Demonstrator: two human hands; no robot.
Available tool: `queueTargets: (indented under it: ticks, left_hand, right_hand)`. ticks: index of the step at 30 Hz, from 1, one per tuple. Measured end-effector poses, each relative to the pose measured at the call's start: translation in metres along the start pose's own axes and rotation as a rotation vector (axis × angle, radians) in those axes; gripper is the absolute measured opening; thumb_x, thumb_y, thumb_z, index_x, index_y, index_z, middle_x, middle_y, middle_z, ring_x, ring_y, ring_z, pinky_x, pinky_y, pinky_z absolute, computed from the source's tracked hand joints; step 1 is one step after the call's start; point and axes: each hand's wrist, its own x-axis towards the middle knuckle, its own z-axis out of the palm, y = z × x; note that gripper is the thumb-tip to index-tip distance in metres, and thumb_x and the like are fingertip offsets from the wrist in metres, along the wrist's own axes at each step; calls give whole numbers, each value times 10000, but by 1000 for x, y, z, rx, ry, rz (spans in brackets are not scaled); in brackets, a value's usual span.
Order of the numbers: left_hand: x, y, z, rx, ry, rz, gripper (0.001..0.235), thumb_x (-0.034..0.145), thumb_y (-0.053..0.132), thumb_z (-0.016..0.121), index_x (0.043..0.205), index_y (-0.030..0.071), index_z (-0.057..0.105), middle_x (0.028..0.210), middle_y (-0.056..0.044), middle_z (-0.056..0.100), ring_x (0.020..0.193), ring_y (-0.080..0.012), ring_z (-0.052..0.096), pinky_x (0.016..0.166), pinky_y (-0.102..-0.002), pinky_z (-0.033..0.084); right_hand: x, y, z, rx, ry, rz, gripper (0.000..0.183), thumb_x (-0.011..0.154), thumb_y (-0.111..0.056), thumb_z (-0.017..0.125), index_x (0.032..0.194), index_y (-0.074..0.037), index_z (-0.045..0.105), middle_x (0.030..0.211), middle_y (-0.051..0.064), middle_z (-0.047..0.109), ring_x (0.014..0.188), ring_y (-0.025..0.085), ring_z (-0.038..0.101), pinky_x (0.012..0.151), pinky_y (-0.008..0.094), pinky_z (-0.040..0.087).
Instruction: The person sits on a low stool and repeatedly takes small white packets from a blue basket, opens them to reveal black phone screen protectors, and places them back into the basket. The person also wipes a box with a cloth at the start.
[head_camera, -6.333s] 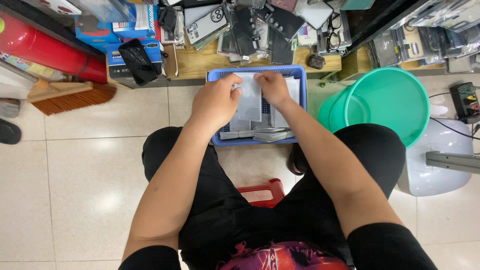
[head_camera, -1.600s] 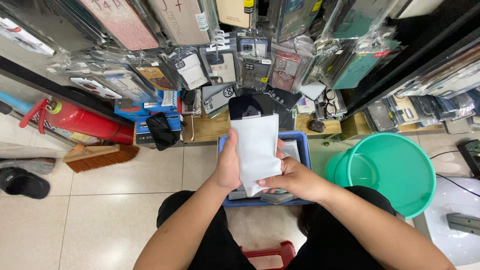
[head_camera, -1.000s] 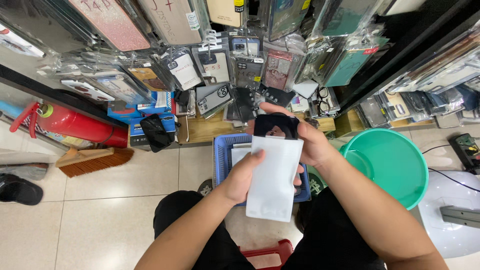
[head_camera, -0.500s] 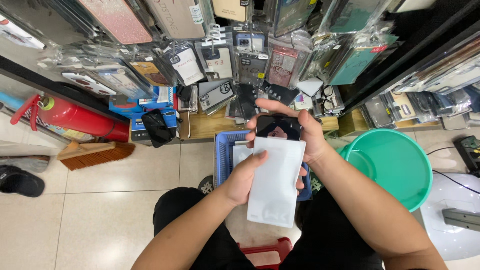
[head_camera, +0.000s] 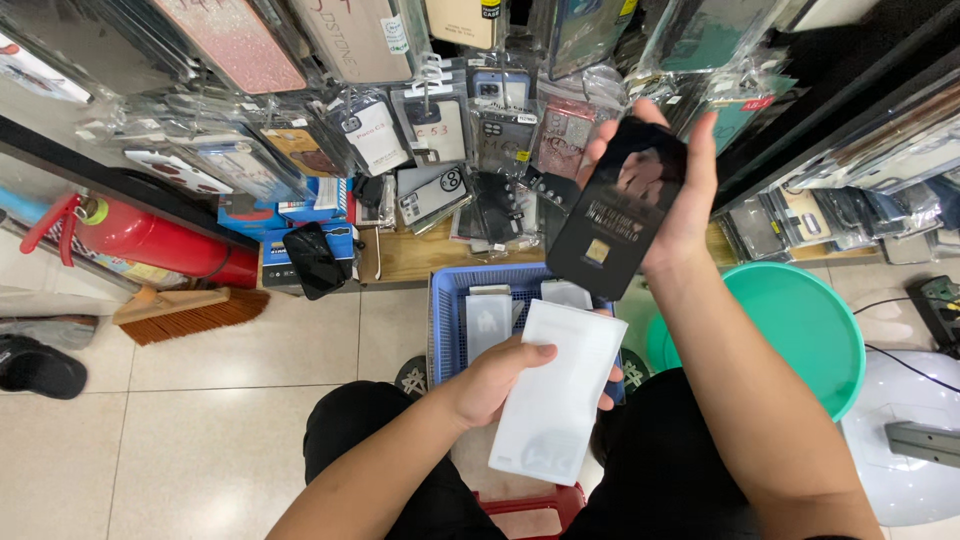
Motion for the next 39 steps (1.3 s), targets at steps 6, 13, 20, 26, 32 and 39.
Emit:
queueTargets:
  ticks: [6,13,20,26,32,39]
  left_hand:
    - [8,1,-13,-135,5,-96,729,928,451,474,1472,-32,422,1333,-368,506,1188,-508,527,993,-614,422]
    - [10,-2,0,-365,137,42,733,951,529,454,1441,-15,438,1368,-370,468,1256,-522,469,1058,-684,362]
    - [9,1,-3,-385,145,105,702,976,551,462,1380,-19,517,1282,-311,579,1147,-471,583,1005,-682,423]
    - [6,-7,-17,-419,160,104,712,970,589,468,1336,-15,556,1188,-307,637,1040,-465,649,905,-672,504]
    - [3,8,-2,-388,257,172,704,950,607,497,1246,-22,612,1119,-275,675,1017,-430,667,879,-642,529]
    - [0,22,-4,-324,328,302,685,943,601,489,1236,-5,618,1121,-252,679,1004,-401,680,853,-605,559]
  right_hand:
    - [-16,4,-5,-68,70,35,818,694,-581,676,1325,-77,542,1137,249,678,964,386,710,889,523,597]
    - [-37,39,-41,-222,-200,122,705,873,-642,475,1277,-68,543,1157,340,623,1026,467,667,899,608,564]
    - [-62,62,-35,-408,-434,208,625,907,-576,541,1204,-25,530,1159,348,620,964,359,676,738,455,588]
    - [-67,60,-24,-533,-584,107,593,871,-508,655,1119,30,625,1111,314,637,897,261,641,695,338,543]
    - [-71,44,-16,-940,-670,-139,743,936,-606,442,1268,48,564,1275,281,578,1220,378,562,1002,461,449]
    - [-75,31,-22,-1496,-838,-606,725,934,-557,478,1459,-60,429,1493,239,358,1400,467,336,1095,527,339]
